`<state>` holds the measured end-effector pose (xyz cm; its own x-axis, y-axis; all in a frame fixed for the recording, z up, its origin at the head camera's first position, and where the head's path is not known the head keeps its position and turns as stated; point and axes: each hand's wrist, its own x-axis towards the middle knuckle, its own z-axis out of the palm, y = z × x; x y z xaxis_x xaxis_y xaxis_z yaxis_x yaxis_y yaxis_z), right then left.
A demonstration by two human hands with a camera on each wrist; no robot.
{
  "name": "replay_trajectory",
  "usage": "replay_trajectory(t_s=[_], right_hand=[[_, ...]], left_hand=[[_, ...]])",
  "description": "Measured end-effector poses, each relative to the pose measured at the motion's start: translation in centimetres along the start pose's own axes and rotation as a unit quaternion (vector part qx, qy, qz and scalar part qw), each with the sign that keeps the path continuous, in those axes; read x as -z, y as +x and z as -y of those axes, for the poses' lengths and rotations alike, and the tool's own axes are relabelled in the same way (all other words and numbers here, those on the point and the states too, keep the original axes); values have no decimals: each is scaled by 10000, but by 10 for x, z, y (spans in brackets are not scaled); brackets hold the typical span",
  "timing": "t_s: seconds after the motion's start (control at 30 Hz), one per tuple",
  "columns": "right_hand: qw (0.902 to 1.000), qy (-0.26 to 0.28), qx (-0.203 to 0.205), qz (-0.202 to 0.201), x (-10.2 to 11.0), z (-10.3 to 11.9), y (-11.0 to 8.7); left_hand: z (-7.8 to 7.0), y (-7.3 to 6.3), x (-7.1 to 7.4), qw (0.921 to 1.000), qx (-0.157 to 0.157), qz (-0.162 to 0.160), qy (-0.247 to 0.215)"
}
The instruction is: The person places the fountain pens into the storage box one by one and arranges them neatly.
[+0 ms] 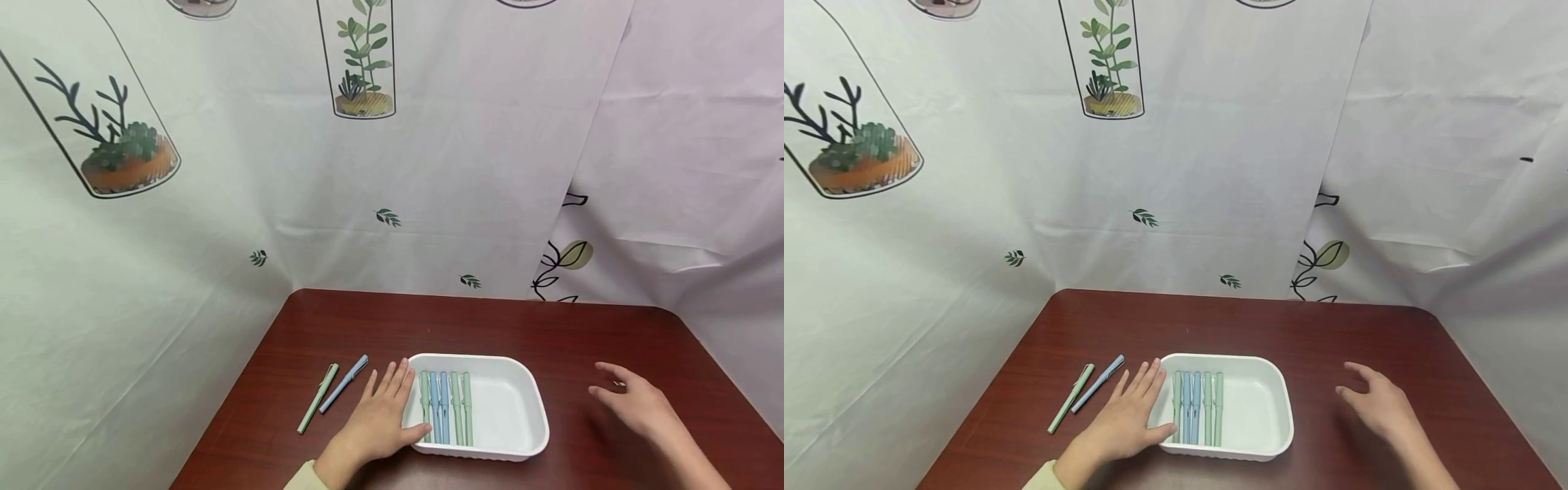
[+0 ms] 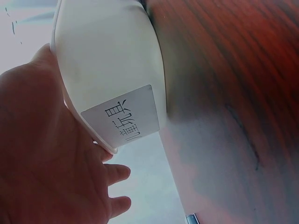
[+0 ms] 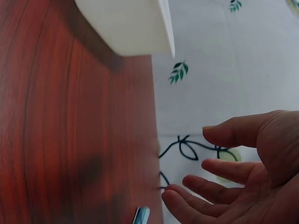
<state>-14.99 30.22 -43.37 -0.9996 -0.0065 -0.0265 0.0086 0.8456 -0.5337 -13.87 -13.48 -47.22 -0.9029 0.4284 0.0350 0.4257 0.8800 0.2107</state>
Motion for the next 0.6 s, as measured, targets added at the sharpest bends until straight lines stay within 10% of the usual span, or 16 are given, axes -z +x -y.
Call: replay_trajectory(t_s=[0.6], right_hand=[[9993,-66,272,-248,0,-51,12]], left_hand=[[0,0,-1,10000,-13,-9,13]])
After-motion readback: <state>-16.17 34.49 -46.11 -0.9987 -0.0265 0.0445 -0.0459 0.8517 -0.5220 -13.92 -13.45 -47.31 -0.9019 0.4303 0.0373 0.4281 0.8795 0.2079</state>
